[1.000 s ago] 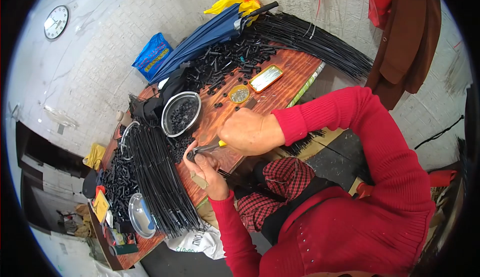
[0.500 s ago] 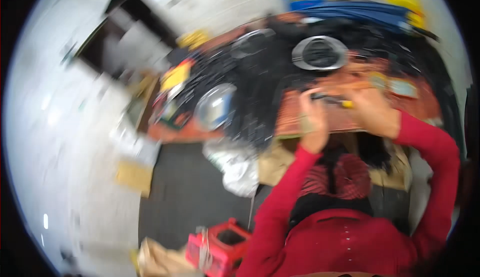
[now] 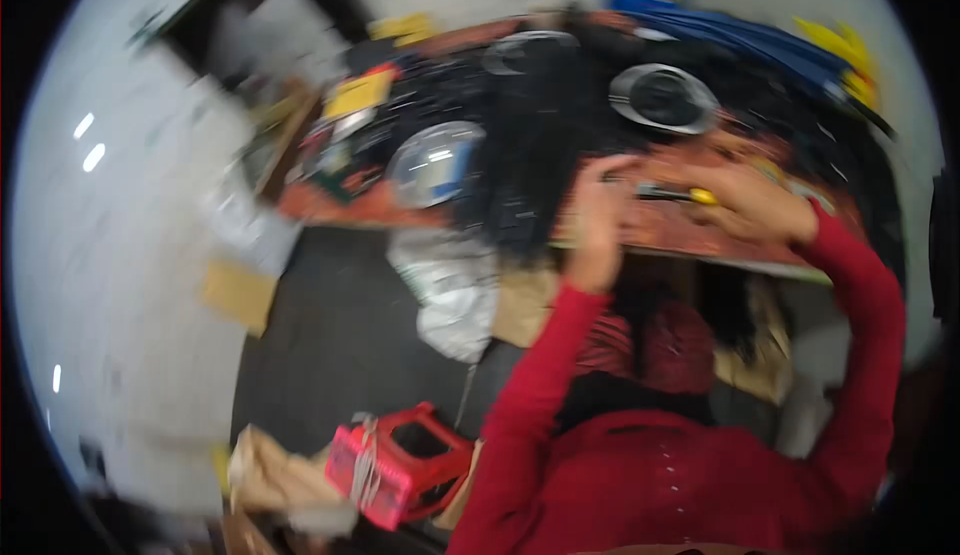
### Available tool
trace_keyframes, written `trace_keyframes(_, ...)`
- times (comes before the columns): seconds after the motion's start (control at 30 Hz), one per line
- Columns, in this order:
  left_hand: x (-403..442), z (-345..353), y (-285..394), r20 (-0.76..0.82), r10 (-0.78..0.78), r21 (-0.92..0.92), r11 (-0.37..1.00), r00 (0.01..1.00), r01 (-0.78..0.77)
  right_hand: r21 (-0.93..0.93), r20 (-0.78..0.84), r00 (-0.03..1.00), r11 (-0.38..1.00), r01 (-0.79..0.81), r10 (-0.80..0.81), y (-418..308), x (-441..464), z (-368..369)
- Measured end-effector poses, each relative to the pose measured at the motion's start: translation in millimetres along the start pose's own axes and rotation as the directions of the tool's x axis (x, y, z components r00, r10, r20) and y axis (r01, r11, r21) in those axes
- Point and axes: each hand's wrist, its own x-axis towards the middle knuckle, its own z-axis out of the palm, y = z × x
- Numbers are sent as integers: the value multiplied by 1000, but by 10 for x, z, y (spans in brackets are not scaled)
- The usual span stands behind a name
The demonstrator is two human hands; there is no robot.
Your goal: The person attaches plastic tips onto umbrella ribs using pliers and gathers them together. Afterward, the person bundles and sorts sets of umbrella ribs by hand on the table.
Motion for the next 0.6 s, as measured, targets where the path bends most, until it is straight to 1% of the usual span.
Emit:
trace_keyframes(0.03,-17,17,60,7,-85,-79,993,996,85,-7,-86,986,990,143,-143,243,-29,106)
trace_keyframes(0.07,7,53,-63,61,-50,-295,953,997,66,-42,-99,989,994,104,-108,231,-94,66)
trace_keyframes(0.1,14,80,-49,134,-22,-324,944,991,65,-77,-111,991,995,64,-73,221,-169,22)
trace_keyframes(0.13,12,122,-50,191,-38,-398,910,981,113,-110,-124,992,994,24,-37,207,-253,-27)
trace_keyframes(0.17,0,163,-23,236,-42,-454,879,971,148,-145,-80,996,988,-56,44,146,-331,-123)
trace_keyframes(0.2,-28,245,-12,246,-63,-460,871,967,174,-153,-112,988,980,-124,107,98,-391,-208)
trace_keyframes(0.27,-77,331,-6,273,-95,-465,858,957,218,-235,-31,983,954,-185,183,-42,-489,-341)
trace_keyframes(0.3,-99,394,7,298,-90,-471,852,950,229,-239,-48,977,948,-211,206,-46,-538,-361)
trace_keyframes(0.4,-130,466,90,333,-55,-447,870,941,209,-226,-134,989,970,-93,64,-102,-589,-376)
trace_keyframes(0.47,-157,487,98,348,-45,-445,871,936,208,-242,-146,986,964,-108,74,-162,-636,-432)
trace_keyframes(0.57,-187,499,108,372,-41,-431,877,927,211,-311,-68,990,940,-137,122,-264,-678,-463)
trace_keyframes(0.6,-203,514,118,358,-40,-410,891,933,195,-307,-80,989,941,-143,125,-279,-702,-442)
